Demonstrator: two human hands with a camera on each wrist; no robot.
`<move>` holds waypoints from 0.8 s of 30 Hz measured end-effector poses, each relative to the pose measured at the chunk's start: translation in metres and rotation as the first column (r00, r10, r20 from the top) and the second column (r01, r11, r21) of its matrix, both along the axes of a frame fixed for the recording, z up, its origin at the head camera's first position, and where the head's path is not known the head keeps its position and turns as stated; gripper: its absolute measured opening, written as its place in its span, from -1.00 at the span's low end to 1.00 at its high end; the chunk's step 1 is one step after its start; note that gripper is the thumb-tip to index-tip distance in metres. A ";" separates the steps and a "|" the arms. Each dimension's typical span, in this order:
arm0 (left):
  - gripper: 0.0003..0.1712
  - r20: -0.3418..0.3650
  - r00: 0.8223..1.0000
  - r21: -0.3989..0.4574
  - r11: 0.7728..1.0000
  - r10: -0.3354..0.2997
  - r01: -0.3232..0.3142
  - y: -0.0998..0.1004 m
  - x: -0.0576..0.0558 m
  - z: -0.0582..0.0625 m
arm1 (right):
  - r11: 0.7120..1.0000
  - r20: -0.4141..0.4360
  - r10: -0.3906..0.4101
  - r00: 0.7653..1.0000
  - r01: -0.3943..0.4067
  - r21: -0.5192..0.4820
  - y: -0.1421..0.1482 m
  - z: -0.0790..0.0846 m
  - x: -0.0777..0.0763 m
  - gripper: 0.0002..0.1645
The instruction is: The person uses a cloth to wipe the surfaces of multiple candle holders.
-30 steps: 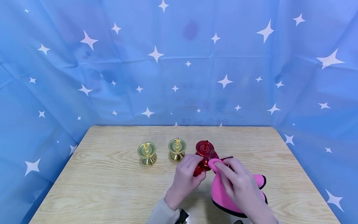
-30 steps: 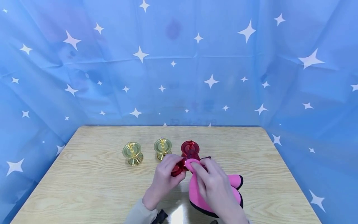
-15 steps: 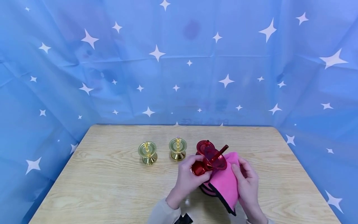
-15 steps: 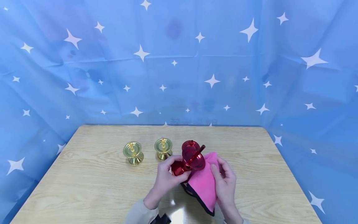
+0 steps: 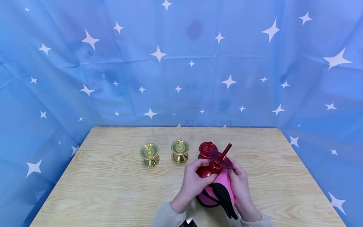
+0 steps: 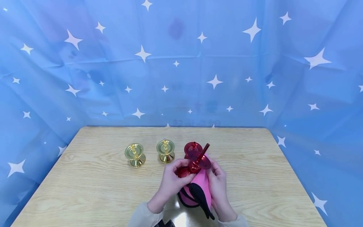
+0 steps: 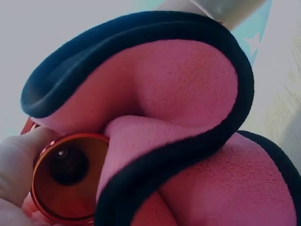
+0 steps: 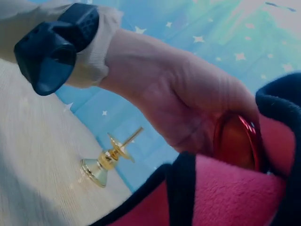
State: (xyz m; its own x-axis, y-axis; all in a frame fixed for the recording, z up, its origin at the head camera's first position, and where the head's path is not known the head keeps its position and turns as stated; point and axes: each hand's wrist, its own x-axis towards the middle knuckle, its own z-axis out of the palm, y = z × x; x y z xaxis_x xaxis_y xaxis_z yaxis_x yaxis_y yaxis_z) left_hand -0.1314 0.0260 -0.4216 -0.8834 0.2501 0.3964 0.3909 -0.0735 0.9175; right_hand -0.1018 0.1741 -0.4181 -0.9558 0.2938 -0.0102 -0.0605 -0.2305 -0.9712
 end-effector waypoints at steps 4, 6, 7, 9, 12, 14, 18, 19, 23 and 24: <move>-0.67 -0.036 0.993 -0.028 0.993 0.113 -0.114 0.002 -0.001 0.000 | 0.992 0.029 -0.064 0.997 0.061 0.114 -0.009 0.005 0.005 -0.74; -0.67 -0.062 0.983 -0.039 0.984 0.173 -0.176 0.002 -0.003 0.000 | 0.986 0.018 -0.091 0.996 0.088 0.144 -0.014 0.007 0.008 -0.81; -0.67 -0.065 0.978 -0.033 0.979 0.196 -0.199 0.002 -0.005 -0.001 | 0.983 0.007 -0.099 0.995 0.097 0.154 -0.017 0.008 0.010 -0.85; -0.66 -0.058 0.974 -0.019 0.975 0.220 -0.221 0.001 -0.007 -0.002 | 0.980 -0.011 -0.113 0.994 0.113 0.165 -0.021 0.010 0.013 -0.86; -0.66 -0.006 0.979 -0.005 0.979 0.205 -0.205 0.000 -0.009 -0.002 | 0.977 -0.027 -0.127 0.992 0.130 0.170 -0.024 0.011 0.014 -0.84; -0.67 0.028 0.982 -0.018 0.982 0.188 -0.188 -0.002 -0.008 -0.001 | 0.976 -0.023 -0.142 0.990 0.144 0.164 -0.025 0.011 0.014 -0.84; -0.68 0.068 0.989 -0.040 0.991 0.133 -0.130 -0.004 -0.006 0.002 | 0.977 0.012 -0.168 0.986 0.165 0.133 -0.024 0.011 0.014 -0.85; -0.67 0.059 0.992 -0.042 0.993 0.113 -0.111 -0.005 -0.006 0.001 | 0.979 0.019 -0.171 0.985 0.168 0.119 -0.024 0.011 0.013 -0.85; -0.54 0.006 1.000 -0.057 0.998 0.019 -0.019 -0.007 -0.005 0.001 | 0.981 0.034 -0.185 0.982 0.182 0.071 -0.021 0.009 0.013 -0.85; -0.49 -0.005 1.000 -0.063 0.998 -0.006 0.006 -0.008 -0.005 0.001 | 0.981 0.034 -0.189 0.981 0.187 0.059 -0.021 0.009 0.013 -0.85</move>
